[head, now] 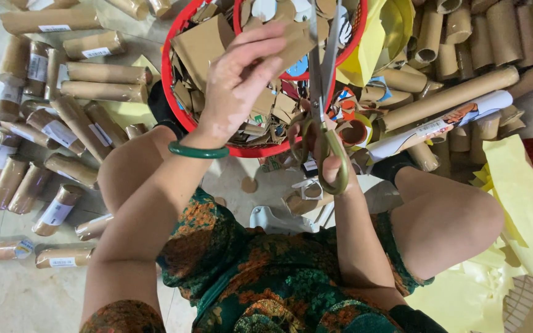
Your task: Cutting cardboard circles from larger sheets using scissors.
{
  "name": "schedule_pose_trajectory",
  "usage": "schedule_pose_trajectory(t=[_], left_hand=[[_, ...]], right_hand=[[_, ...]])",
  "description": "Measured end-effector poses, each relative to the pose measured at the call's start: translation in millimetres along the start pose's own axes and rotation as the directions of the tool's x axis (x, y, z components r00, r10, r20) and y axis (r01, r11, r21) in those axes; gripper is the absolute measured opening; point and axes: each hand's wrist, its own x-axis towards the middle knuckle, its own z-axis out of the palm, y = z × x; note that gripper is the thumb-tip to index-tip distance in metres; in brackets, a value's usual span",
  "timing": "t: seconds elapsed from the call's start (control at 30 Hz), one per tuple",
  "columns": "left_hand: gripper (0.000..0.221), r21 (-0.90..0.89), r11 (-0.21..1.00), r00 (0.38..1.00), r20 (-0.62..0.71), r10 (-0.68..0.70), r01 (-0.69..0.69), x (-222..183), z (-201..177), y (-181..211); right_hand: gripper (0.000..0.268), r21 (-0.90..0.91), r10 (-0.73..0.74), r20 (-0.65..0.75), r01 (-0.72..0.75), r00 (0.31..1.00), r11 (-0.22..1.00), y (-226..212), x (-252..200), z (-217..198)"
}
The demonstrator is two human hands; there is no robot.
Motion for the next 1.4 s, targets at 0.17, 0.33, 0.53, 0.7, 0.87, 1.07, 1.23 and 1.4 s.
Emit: schedule_pose_trajectory(t=[0.17, 0.33, 0.53, 0.7, 0.87, 1.07, 1.23, 1.4], left_hand=[[0.054, -0.13, 0.985, 0.967, -0.245, 0.077, -0.111, -9.3, 5.0, -3.7], [0.067, -0.446, 0.894, 0.949, -0.259, -0.181, 0.049, -17.0, 18.6, -2.9], [0.039, -0.526, 0.835, 0.914, -0.238, -0.329, 0.163, -17.5, 23.9, -19.3], [0.033, -0.522, 0.838, 0.918, -0.234, -0.321, 0.161, -20.1, 30.6, -21.0], [0.032, -0.468, 0.859, 0.913, -0.223, -0.342, 0.207, -20.5, 40.6, -21.7], [0.032, -0.613, 0.748, 0.872, -0.189, -0.451, 0.254, -18.1, 46.2, -24.5], [0.033, -0.511, 0.823, 0.914, -0.158, -0.373, 0.248, -11.5, 35.3, -20.3], [0.033, -0.316, 0.906, 0.946, -0.069, -0.317, 0.28, -1.6, 14.1, -10.5]], right_hand=[[0.151, -0.071, -0.026, 0.051, 0.03, 0.998, 0.997, 5.8, -1.0, 7.6], [0.141, -0.05, -0.068, 0.129, 0.075, 0.989, 0.996, 24.7, -1.2, 6.3], [0.142, -0.187, -0.085, 0.124, 0.107, 0.989, 0.977, 35.0, 1.4, -4.2], [0.145, -0.238, -0.092, 0.078, 0.108, 0.993, 0.965, 33.6, 2.0, -2.7], [0.143, -0.241, -0.084, -0.012, 0.079, 0.996, 0.967, 36.2, 2.7, 1.2], [0.139, -0.067, -0.067, -0.073, 0.063, 0.995, 0.996, 30.5, 6.0, 4.4], [0.125, -0.157, -0.027, -0.081, 0.014, 0.996, 0.988, 25.7, 3.6, -8.9], [0.135, -0.047, 0.072, -0.044, -0.074, 0.996, 0.996, 5.4, 4.3, -8.2]])
